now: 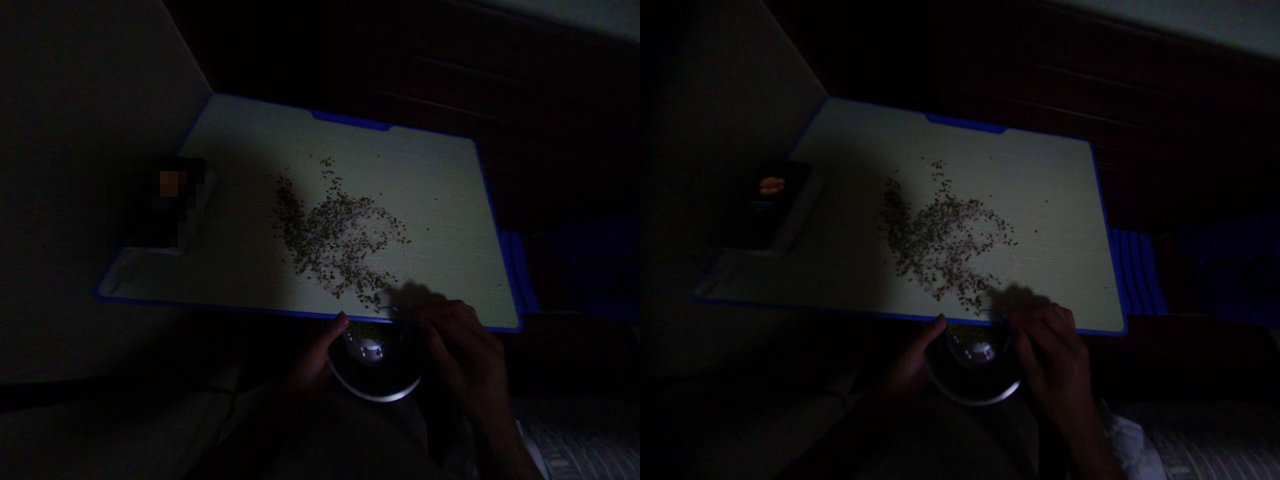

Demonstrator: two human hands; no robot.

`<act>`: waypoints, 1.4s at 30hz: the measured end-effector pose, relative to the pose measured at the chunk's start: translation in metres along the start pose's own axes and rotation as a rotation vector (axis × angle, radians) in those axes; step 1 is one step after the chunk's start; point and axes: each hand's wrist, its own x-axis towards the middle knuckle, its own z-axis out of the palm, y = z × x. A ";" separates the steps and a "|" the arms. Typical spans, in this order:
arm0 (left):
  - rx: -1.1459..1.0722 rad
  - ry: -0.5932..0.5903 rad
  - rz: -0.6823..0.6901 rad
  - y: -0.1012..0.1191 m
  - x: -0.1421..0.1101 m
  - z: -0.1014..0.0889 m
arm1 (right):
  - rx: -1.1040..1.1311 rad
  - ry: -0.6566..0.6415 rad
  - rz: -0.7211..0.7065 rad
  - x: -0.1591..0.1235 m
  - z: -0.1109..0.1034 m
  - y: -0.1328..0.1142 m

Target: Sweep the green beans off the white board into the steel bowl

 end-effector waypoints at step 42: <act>0.006 -0.024 0.007 -0.003 0.005 -0.001 | 0.032 -0.063 -0.078 -0.003 0.003 -0.002</act>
